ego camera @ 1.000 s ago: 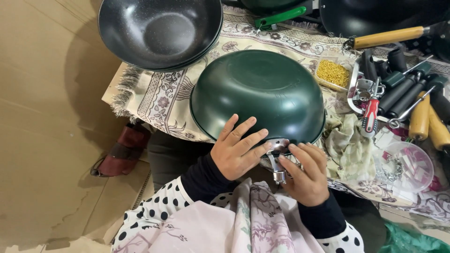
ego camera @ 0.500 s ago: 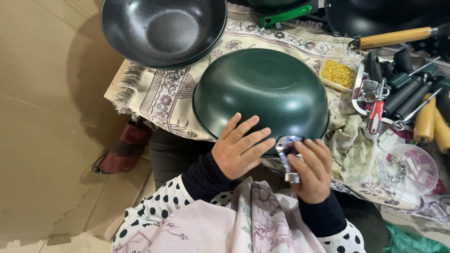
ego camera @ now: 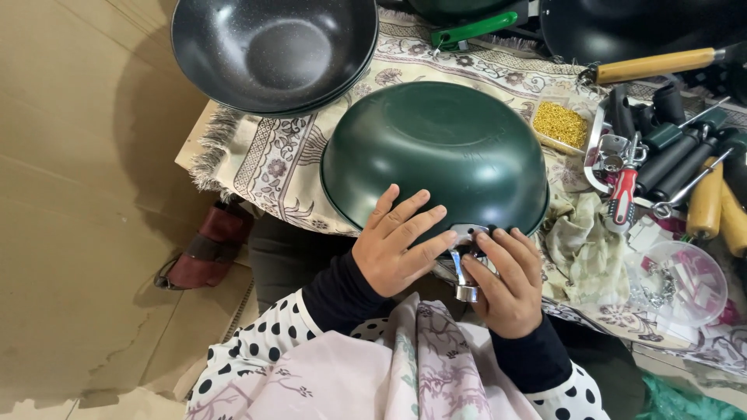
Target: A person is seen wiping a green pan with a cloth and then attempting to attach a handle to it, aligning the bracket with the pan's mounting point.
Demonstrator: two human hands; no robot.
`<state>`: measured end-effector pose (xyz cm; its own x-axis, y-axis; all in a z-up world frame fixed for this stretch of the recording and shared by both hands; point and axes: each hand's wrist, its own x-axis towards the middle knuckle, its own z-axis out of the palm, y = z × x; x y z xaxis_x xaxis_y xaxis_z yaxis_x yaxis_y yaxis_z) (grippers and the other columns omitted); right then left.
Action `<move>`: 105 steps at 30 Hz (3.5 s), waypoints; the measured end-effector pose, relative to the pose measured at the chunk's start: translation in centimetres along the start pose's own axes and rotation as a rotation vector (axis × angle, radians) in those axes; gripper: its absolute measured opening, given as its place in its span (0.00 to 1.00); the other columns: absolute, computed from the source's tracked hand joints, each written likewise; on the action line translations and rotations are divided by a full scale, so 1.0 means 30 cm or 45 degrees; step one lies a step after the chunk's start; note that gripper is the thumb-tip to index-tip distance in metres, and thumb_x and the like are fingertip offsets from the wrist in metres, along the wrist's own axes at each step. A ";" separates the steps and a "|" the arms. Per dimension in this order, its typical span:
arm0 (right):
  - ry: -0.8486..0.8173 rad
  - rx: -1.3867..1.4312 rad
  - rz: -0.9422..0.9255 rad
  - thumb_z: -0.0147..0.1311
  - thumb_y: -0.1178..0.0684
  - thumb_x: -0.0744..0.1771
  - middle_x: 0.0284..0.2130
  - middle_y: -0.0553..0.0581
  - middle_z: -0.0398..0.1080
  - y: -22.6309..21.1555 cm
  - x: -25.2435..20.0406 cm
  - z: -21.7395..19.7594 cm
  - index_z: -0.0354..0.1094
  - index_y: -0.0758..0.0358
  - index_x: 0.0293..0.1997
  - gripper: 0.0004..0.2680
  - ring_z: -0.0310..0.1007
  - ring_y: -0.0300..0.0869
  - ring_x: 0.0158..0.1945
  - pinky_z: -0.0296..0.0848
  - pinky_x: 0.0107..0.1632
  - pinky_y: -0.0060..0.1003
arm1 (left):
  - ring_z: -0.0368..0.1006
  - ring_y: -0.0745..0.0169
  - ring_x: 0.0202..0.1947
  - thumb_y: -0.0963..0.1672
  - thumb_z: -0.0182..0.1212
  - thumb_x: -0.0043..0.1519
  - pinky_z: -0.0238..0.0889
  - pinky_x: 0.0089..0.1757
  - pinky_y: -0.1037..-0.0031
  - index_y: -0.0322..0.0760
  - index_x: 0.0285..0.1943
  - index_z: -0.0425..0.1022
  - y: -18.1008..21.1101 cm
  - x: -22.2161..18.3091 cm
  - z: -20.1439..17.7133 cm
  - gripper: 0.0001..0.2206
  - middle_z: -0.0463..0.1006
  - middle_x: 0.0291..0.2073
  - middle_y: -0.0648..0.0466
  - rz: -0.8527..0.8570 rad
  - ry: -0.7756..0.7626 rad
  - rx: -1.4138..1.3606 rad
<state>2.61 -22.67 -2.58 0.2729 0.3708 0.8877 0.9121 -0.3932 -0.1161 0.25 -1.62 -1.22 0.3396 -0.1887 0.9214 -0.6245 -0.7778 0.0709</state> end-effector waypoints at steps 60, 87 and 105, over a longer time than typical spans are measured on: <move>-0.322 -0.668 0.799 0.55 0.66 0.69 0.40 0.66 0.77 0.494 -0.391 -0.601 0.76 0.76 0.46 0.05 0.74 0.55 0.44 0.72 0.52 0.47 | 0.77 0.45 0.51 0.40 0.66 0.65 0.60 0.58 0.44 0.41 0.45 0.84 -0.016 0.049 -0.041 0.04 0.81 0.45 0.55 0.261 -0.262 0.065; -1.179 -0.699 1.342 0.50 0.53 0.65 0.37 0.64 0.75 0.653 -0.366 -0.559 0.74 0.68 0.40 0.09 0.72 0.58 0.44 0.70 0.46 0.52 | 0.77 0.44 0.50 0.39 0.68 0.63 0.61 0.57 0.44 0.41 0.44 0.83 -0.041 0.041 -0.053 0.04 0.82 0.44 0.55 0.237 -0.227 0.052; -1.361 -0.911 1.211 0.52 0.53 0.65 0.44 0.61 0.75 0.705 -0.473 -0.541 0.77 0.60 0.45 0.09 0.75 0.57 0.48 0.76 0.45 0.57 | 0.77 0.43 0.51 0.40 0.64 0.65 0.61 0.57 0.43 0.40 0.44 0.84 -0.044 0.038 -0.060 0.04 0.82 0.45 0.54 0.236 -0.249 0.050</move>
<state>13.07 -49.92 -10.41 0.9915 0.0427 -0.1229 0.0524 -0.9957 0.0769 0.18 0.27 0.43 0.3536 -0.4394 0.8258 -0.6621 -0.7412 -0.1109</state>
